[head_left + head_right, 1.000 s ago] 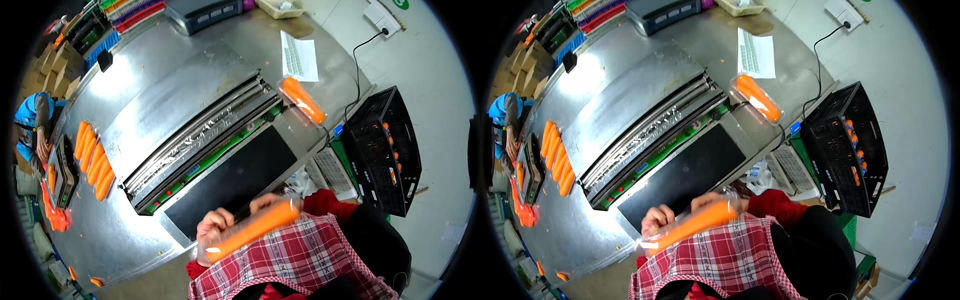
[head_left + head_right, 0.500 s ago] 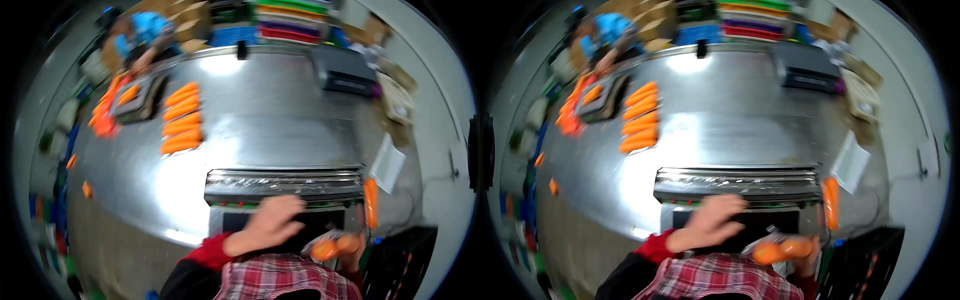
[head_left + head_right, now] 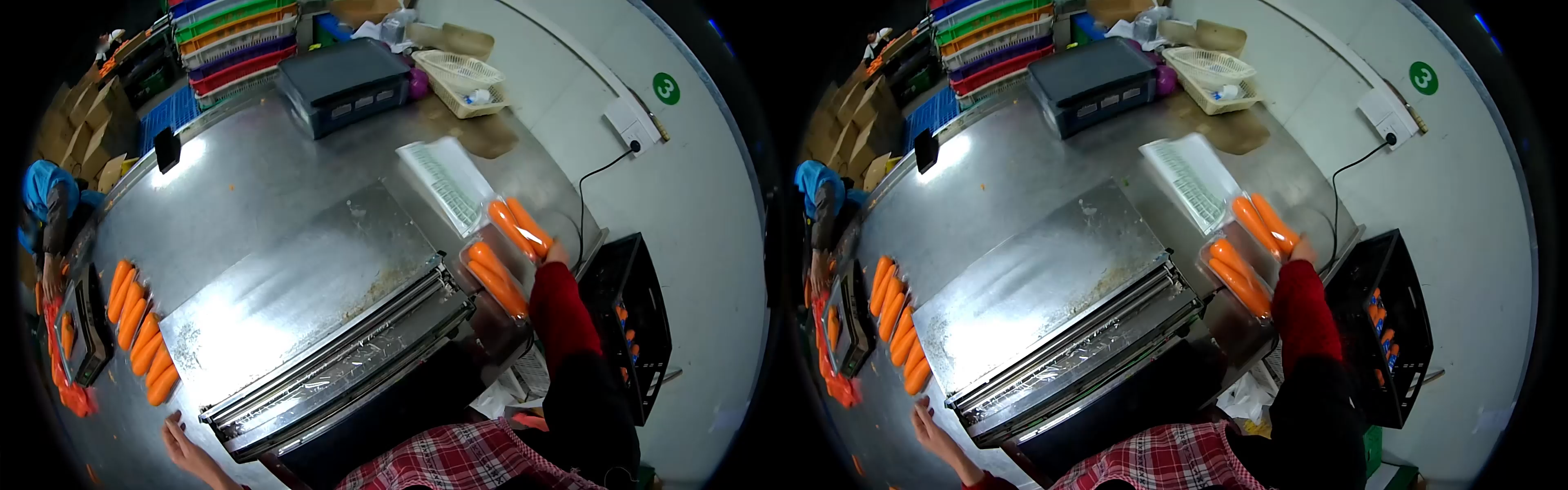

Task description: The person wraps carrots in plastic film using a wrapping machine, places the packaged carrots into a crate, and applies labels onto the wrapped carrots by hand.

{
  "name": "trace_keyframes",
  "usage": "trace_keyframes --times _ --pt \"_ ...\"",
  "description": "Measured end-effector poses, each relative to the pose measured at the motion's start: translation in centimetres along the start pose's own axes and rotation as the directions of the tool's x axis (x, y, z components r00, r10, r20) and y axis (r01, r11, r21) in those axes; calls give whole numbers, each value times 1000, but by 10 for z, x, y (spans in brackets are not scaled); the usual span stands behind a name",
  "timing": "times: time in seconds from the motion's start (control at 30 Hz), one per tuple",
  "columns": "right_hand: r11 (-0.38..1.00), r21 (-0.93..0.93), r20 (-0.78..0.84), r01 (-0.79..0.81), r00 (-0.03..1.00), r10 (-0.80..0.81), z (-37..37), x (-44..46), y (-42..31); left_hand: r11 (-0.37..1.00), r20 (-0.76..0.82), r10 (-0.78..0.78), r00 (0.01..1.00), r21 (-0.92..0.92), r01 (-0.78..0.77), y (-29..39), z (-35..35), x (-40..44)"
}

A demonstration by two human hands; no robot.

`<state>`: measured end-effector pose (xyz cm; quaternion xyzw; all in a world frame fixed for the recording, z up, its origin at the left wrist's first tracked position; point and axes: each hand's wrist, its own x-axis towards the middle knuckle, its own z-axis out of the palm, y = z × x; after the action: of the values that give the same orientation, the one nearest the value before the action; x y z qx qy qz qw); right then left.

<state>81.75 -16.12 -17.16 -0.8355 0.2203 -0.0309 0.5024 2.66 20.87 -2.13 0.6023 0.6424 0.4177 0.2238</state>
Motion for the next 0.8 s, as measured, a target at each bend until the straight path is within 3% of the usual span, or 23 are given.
trace_keyframes --times 0.03,0.07,0.1,0.13,0.17,0.2,0.23,0.27,0.3,0.37,0.47,0.53,0.57,0.6,0.63,0.7,0.77,0.8 --pt "988 124 11 -91 996 91 14 -21 -18 998 -13 -38 999 -55 37 -7 3 9" --pt "997 62 67 -38 997 34 28 -10 -15 992 -45 -77 996 -105 72 -7 6 19" --pt "994 -52 174 95 981 -85 41 -9 -10 981 -88 -96 992 -175 79 -12 1 22" --pt "968 -117 289 221 940 -180 54 -6 -3 975 -31 -7 1000 -223 0 -12 -3 23" --pt "940 -149 380 306 896 -231 60 -8 2 967 43 -100 994 -233 108 -45 -18 32" --pt "921 -180 419 346 874 -247 55 1 6 996 -56 37 998 78 -33 -70 -24 39" --pt "899 -240 409 366 878 -248 48 13 5 882 -86 255 963 429 -195 -97 -24 50" --pt "871 -317 376 376 893 -249 42 21 4 824 -22 372 928 469 -319 -109 -26 60" --pt "838 -390 343 380 905 -251 34 28 -1 748 107 392 914 541 -385 -109 -27 72" --pt "786 -491 283 375 922 -263 10 28 -6 655 321 143 936 679 -332 -116 -15 93" --pt "723 -565 276 397 917 -287 -15 13 -11 491 499 42 865 744 -453 -124 4 131" --pt "686 -560 346 464 884 -315 -11 -11 -12 471 519 54 853 740 -480 -140 18 141" --pt "678 -546 376 493 867 -328 -17 -27 -13 527 499 46 866 724 -445 -145 26 138" --pt "590 -507 514 629 770 -379 -22 -59 -22 578 479 39 877 705 -411 -150 33 135" --pt "591 -511 505 624 774 -381 -29 -80 -25 522 455 11 890 757 -394 -159 38 125" --pt "542 -352 569 763 634 -523 -39 -107 -24 555 458 -22 889 745 -370 -152 32 96" --pt "575 -333 570 747 646 -509 -53 -115 -17 624 543 -23 839 664 -412 -137 13 82" --pt "601 -243 617 761 600 -510 -57 -116 -14 539 504 196 841 661 -522 -144 11 77"
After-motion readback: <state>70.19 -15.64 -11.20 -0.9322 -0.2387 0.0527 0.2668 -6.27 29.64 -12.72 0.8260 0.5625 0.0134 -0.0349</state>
